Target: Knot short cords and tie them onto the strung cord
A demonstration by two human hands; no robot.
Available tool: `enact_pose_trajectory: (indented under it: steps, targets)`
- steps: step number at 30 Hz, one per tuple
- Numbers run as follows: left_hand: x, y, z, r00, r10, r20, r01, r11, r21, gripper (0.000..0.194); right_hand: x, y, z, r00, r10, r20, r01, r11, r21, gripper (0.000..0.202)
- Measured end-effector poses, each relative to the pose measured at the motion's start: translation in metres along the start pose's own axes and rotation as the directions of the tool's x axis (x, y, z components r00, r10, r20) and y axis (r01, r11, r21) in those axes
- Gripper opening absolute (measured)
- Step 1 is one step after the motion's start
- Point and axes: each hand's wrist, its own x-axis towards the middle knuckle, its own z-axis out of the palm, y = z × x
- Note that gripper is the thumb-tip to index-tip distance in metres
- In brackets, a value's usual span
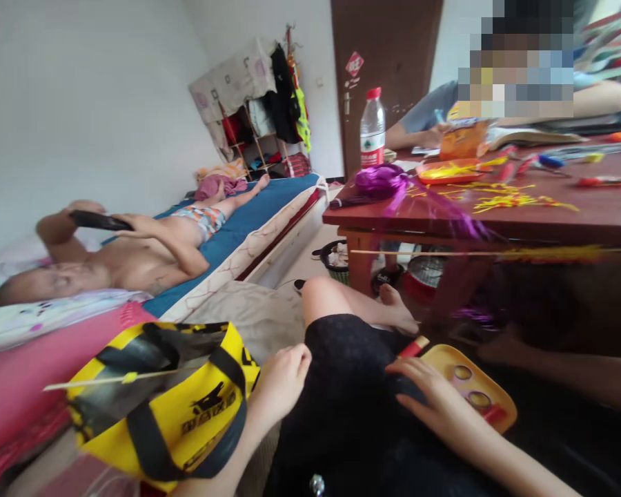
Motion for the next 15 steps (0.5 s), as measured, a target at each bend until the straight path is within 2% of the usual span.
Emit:
enact_pose_trajectory:
  steps: [4,6,8,12,15]
  targets:
    - [-0.045,-0.053,-0.009,0.98,-0.201,0.012,0.199,0.977,0.073,0.025,-0.016,0.02,0.006,0.996,0.027,-0.089,-0.027,1.0,0.009,0.019]
    - [-0.065,-0.073,-0.004,0.958,-0.285,-0.006,0.284,0.953,0.106,0.021,-0.022,0.029,0.013,0.996,0.025,-0.086,-0.023,1.0,0.018,0.02]
    - [-0.078,-0.087,0.004,0.932,-0.362,-0.025,0.361,0.922,0.14,0.009,-0.026,0.034,0.018,0.997,0.016,-0.069,-0.014,0.999,0.03,0.019]
    - [-0.08,-0.102,0.02,0.856,-0.517,-0.002,0.504,0.834,0.224,0.056,-0.028,0.032,0.02,0.998,0.067,-0.021,-0.066,0.996,0.06,0.021]
    - [-0.075,-0.108,0.027,0.784,-0.618,0.053,0.585,0.765,0.269,0.08,-0.027,0.028,0.018,0.991,0.129,0.02,-0.13,0.989,0.075,0.024]
